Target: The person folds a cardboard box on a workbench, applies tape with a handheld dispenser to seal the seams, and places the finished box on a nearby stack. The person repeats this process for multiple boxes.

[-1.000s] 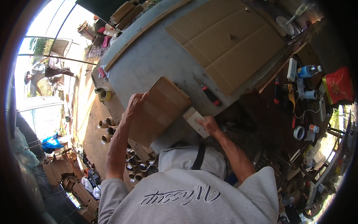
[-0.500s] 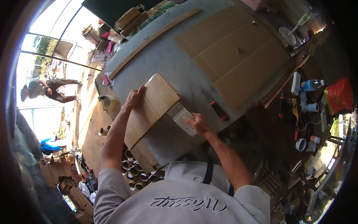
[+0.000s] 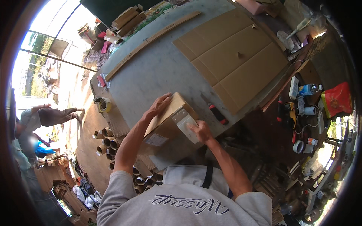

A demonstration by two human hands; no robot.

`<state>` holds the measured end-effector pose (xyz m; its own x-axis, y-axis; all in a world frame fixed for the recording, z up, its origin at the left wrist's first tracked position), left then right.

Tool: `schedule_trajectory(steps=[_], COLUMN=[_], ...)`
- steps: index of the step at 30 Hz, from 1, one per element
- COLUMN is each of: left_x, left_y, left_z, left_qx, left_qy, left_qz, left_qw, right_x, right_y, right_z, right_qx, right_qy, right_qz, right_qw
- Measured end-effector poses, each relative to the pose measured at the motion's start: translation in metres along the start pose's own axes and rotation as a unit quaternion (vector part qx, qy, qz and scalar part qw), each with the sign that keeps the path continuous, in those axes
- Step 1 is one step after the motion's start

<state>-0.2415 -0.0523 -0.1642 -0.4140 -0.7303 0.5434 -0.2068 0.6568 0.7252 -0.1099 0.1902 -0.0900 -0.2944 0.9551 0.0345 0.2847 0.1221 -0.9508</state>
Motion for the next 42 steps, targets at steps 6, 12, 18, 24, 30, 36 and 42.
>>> schedule_trajectory(steps=[6, 12, 18, 24, 30, 36, 42], left_x=[-0.02, -0.004, -0.006, -0.008, -0.016, -0.047, -0.077], left_y=[0.115, 0.144, 0.152, 0.154, 0.148, 0.161, 0.161], left_z=[-0.06, -0.129, -0.13, -0.132, -0.139, -0.16, -0.171], left_qx=[0.002, -0.147, -0.196, -0.195, -0.261, -0.334, -0.293], left_qy=[-0.117, -0.004, 0.006, 0.019, 0.036, 0.043, 0.067], left_qz=[-0.006, 0.104, 0.109, 0.119, 0.182, 0.435, 0.606], left_qw=[0.993, 0.984, 0.975, 0.973, 0.947, 0.835, 0.737], right_x=[0.008, 0.01, 0.014, 0.015, 0.014, 0.016, 0.02], right_y=[0.009, 0.006, 0.033, 0.076, 0.098, 0.113, 0.099], right_z=[0.004, -0.002, -0.024, -0.062, -0.06, -0.027, -0.032], right_qx=[0.016, 0.028, 0.003, -0.032, -0.08, -0.081, -0.144], right_qy=[0.022, 0.019, 0.004, 0.043, 0.068, 0.06, 0.104], right_qz=[0.012, -0.009, 0.025, 0.058, -0.046, -0.112, -0.072], right_qw=[1.0, 0.999, 1.0, 0.997, 0.993, 0.989, 0.981])
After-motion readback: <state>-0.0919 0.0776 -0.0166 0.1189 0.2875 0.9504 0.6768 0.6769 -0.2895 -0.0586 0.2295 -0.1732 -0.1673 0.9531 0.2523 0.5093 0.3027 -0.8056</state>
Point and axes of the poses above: each hand's wrist, its own z-axis towards the middle knuckle, its own x-axis out of the back of the hand, y = z × x, the point moved 10 cm from there along z, towards the middle knuckle, and after that the axes turned 9 degrees about x, right-handed, at the moved point
